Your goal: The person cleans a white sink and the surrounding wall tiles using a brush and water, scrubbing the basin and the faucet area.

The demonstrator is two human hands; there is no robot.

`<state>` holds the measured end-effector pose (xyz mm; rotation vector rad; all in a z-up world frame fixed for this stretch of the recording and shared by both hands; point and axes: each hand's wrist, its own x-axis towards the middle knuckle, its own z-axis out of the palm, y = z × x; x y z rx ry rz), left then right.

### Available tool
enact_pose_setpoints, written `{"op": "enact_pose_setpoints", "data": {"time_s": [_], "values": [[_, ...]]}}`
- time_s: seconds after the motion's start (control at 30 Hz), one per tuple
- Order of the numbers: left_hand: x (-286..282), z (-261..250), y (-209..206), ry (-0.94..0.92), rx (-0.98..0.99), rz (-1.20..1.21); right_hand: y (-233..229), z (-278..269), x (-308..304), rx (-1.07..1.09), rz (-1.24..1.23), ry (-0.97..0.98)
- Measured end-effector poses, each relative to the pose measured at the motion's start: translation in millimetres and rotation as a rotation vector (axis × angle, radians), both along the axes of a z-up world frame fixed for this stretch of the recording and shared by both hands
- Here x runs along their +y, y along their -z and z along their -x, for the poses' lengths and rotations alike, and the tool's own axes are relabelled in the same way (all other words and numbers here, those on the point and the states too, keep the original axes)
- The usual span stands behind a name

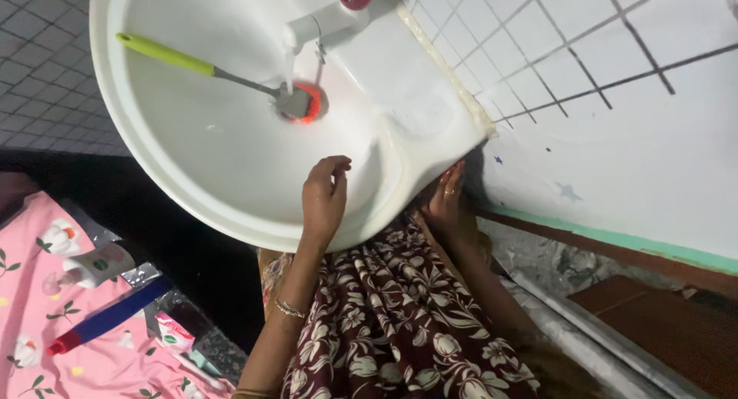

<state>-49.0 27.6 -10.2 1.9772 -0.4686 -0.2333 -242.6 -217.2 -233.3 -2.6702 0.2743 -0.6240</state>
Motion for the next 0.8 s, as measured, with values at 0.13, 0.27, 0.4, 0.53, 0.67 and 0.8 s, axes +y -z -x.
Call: {"op": "enact_pose_setpoints", "data": {"time_s": [0.13,0.27,0.4,0.53,0.67,0.8], "values": [[8.3,10.5,1.5,-0.047,-0.018,-0.006,5.0,-14.9,12.8,-0.132,-0.248,0.016],[8.0,15.8,7.0,-0.037,-0.107,-0.034,-20.5,-24.4,47.1,-0.203,-0.432,0.114],[7.3,16.1,8.8,0.0,-0.145,-0.06,-34.0,-45.7,47.3,-0.317,-0.458,0.132],[7.4,16.9,5.1,0.038,-0.179,-0.026,-38.2,-73.9,9.9,-0.505,-0.466,0.104],[6.9,18.5,0.7,0.063,-0.124,-0.062,-50.9,-81.4,-18.7,-0.491,-0.127,0.077],[6.5,17.5,5.1,0.079,-0.152,-0.072,-95.6,-85.4,-26.6,-0.39,0.005,0.023]]}}
